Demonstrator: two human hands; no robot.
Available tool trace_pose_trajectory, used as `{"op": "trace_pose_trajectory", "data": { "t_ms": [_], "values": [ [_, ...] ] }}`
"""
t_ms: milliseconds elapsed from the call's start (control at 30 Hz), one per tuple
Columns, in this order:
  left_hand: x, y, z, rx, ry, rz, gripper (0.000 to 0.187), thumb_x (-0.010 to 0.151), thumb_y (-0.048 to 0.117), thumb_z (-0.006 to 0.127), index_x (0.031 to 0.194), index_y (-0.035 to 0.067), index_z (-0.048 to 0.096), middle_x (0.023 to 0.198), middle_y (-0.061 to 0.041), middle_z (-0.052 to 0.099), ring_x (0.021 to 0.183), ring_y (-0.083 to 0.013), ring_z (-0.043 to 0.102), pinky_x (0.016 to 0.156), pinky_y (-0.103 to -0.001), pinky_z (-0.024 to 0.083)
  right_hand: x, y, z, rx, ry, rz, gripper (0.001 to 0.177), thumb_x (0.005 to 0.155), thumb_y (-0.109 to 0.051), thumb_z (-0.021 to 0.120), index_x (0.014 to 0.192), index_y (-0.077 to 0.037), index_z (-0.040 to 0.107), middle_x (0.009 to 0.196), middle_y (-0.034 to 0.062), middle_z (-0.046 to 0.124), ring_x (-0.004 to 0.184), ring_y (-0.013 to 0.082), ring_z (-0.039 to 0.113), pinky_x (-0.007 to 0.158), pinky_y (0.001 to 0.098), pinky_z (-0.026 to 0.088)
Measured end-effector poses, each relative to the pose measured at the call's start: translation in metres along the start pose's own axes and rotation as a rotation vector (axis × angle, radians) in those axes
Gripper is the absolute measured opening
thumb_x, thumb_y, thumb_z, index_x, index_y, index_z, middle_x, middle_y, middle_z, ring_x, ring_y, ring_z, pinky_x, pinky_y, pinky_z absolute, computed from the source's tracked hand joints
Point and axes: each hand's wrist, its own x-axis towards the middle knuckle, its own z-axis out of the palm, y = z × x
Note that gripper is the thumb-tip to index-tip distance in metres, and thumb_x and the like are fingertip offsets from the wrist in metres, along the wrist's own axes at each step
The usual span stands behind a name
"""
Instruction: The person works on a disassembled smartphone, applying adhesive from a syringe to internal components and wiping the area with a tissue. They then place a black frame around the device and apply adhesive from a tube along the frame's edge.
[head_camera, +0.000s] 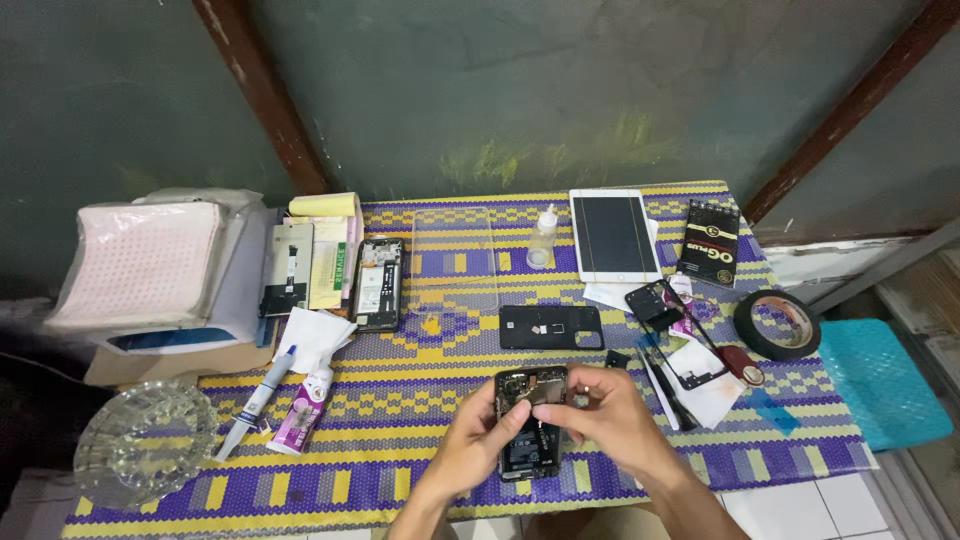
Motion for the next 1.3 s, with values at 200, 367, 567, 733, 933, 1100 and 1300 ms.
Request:
{"op": "trace_pose_trajectory", "data": {
  "t_ms": [200, 367, 567, 733, 933, 1100, 1300],
  "values": [
    [-0.009, -0.002, -0.007, 0.04, 0.105, 0.01, 0.041, 0.093, 0.023, 0.073, 0.128, 0.003, 0.063, 0.118, -0.009, 0.074, 0.105, -0.0168, 0.068, 0.091, -0.032, 0.058, 0.013, 0.023, 0.018, 0.169, 0.023, -0.071, 0.029, 0.075, 0.006, 0.087, 0.06, 0.002, 0.061, 0.056, 0.0113, 0.059, 0.035, 0.0178, 0.048, 0.032, 0.0301, 0.04],
    [-0.022, -0.004, -0.025, 0.071, 0.167, -0.012, 0.039, 0.091, 0.025, 0.076, 0.124, 0.005, 0.065, 0.112, -0.007, 0.074, 0.1, -0.0165, 0.068, 0.085, -0.032, 0.057, 0.015, 0.017, 0.039, 0.063, 0.013, -0.027, 0.022, 0.075, 0.001, 0.088, 0.065, 0.003, 0.068, 0.056, 0.0101, 0.062, 0.036, 0.0179, 0.055, 0.034, 0.0298, 0.044],
    [-0.036, -0.005, -0.044, 0.025, 0.204, -0.029, 0.034, 0.094, 0.025, 0.07, 0.122, 0.006, 0.067, 0.116, -0.008, 0.076, 0.105, -0.0202, 0.069, 0.094, -0.035, 0.054, 0.01, 0.013, 0.054, 0.044, -0.082, 0.123, 0.022, 0.074, 0.004, 0.088, 0.095, 0.007, 0.08, 0.083, 0.0148, 0.077, 0.045, 0.019, 0.06, 0.043, 0.0296, 0.052],
    [-0.042, 0.006, -0.05, -0.053, 0.182, -0.004, 0.033, 0.096, 0.024, 0.069, 0.122, 0.004, 0.065, 0.119, -0.012, 0.075, 0.109, -0.0241, 0.07, 0.097, -0.04, 0.055, 0.015, 0.013, 0.062, 0.172, -0.134, 0.141, 0.026, 0.077, 0.009, 0.082, 0.103, 0.011, 0.082, 0.101, 0.023, 0.08, 0.048, 0.0213, 0.062, 0.044, 0.031, 0.058],
    [-0.038, 0.005, -0.057, -0.022, 0.204, -0.055, 0.036, 0.094, 0.028, 0.07, 0.123, 0.007, 0.066, 0.119, -0.01, 0.075, 0.109, -0.0234, 0.069, 0.096, -0.039, 0.052, 0.028, 0.016, 0.065, 0.287, -0.102, 0.182, 0.009, 0.079, 0.01, 0.081, 0.086, 0.016, 0.079, 0.081, 0.0197, 0.067, 0.045, 0.024, 0.057, 0.038, 0.0337, 0.054],
    [-0.026, 0.011, -0.057, -0.016, 0.233, -0.118, 0.029, 0.097, 0.022, 0.063, 0.123, 0.009, 0.068, 0.121, -0.007, 0.074, 0.113, -0.0211, 0.067, 0.104, -0.043, 0.051, 0.041, 0.001, 0.068, 0.125, -0.105, 0.398, 0.011, 0.085, 0.009, 0.081, 0.09, 0.01, 0.072, 0.09, 0.0201, 0.07, 0.051, 0.0201, 0.057, 0.045, 0.0294, 0.053],
    [-0.011, 0.031, -0.046, -0.217, 0.426, -0.068, 0.004, 0.097, 0.003, 0.068, 0.1, 0.003, 0.068, 0.082, -0.006, 0.068, 0.084, -0.0147, 0.061, 0.078, -0.029, 0.051, 0.055, -0.018, 0.081, 0.182, -0.11, 0.259, 0.016, 0.083, 0.007, 0.078, 0.092, 0.014, 0.067, 0.086, 0.0131, 0.053, 0.057, 0.0141, 0.055, 0.034, 0.0244, 0.053]
  ]
}}
